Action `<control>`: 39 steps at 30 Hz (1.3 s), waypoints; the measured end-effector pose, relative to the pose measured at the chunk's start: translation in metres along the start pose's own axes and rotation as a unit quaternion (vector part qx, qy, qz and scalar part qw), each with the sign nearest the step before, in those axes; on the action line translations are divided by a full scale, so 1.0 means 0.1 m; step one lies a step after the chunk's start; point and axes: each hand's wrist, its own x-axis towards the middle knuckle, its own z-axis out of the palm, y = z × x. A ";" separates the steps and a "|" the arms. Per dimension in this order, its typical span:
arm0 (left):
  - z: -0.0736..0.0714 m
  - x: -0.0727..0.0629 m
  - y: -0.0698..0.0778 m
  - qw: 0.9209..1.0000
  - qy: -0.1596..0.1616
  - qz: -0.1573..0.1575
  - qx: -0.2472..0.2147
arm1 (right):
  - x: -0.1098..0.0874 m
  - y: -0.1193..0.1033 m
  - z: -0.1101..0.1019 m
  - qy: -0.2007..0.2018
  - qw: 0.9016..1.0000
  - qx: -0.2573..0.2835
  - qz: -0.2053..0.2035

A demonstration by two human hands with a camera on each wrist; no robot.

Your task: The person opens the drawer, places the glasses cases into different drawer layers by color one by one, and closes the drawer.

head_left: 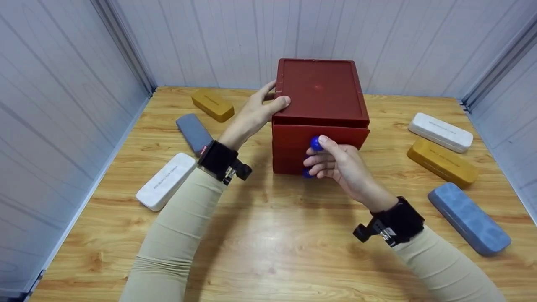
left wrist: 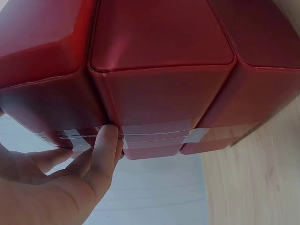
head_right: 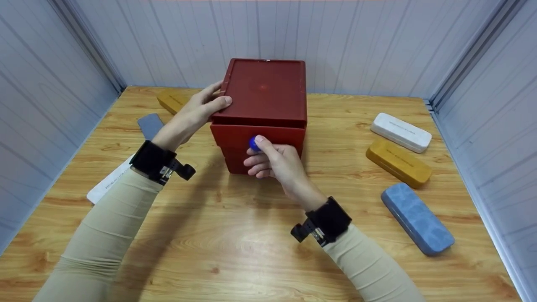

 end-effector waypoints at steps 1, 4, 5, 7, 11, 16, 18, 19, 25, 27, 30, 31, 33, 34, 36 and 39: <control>0.00 0.00 0.00 1.000 0.000 0.001 -0.002 | -0.01 0.00 0.00 -0.001 1.000 -0.001 -0.001; -0.01 0.00 0.00 1.000 -0.002 0.001 -0.001 | -0.04 0.01 0.00 -0.005 1.000 -0.004 -0.002; -0.01 0.00 0.00 1.000 -0.002 0.001 0.001 | -0.05 0.01 0.00 -0.007 1.000 -0.005 -0.002; -0.01 0.00 0.00 1.000 -0.003 0.001 0.000 | -0.07 0.01 0.00 -0.010 1.000 -0.004 -0.003; -0.01 0.00 0.00 1.000 -0.004 0.002 0.001 | -0.11 0.01 0.01 -0.015 1.000 0.001 -0.004; 0.00 0.00 0.00 1.000 -0.005 0.007 -0.002 | -0.16 0.02 0.01 -0.021 1.000 0.000 -0.004; 0.00 0.00 -0.01 1.000 -0.005 0.008 -0.003 | -0.18 0.02 0.01 -0.022 1.000 -0.002 -0.003; 0.00 0.00 0.00 1.000 -0.005 0.008 -0.004 | -0.19 0.03 0.01 -0.023 1.000 -0.003 -0.003; 0.00 -0.01 0.01 1.000 -0.003 0.006 -0.001 | -0.23 0.04 0.01 -0.025 1.000 -0.015 -0.001; 0.01 -0.01 0.01 1.000 -0.003 0.006 0.000 | -0.24 0.04 0.01 -0.025 0.999 -0.021 0.000; 0.01 0.00 0.00 1.000 -0.003 0.005 0.001 | -0.27 0.04 0.00 -0.029 0.999 -0.027 0.003; 0.01 0.00 0.00 1.000 -0.004 0.006 0.001 | -0.28 0.04 -0.01 -0.031 0.999 -0.029 0.005; 0.02 0.00 0.01 1.000 -0.004 0.005 -0.002 | -0.30 0.04 -0.01 -0.036 0.999 -0.034 0.008; 0.02 0.00 0.01 1.000 -0.004 0.005 -0.003 | -0.31 0.04 -0.02 -0.038 0.999 -0.036 0.009; 0.02 0.01 0.01 1.000 -0.004 0.005 -0.004 | -0.33 0.04 -0.02 -0.041 0.998 -0.040 0.009; 0.02 0.01 0.00 1.000 -0.004 0.006 -0.004 | -0.36 0.05 -0.02 -0.044 0.998 -0.041 0.009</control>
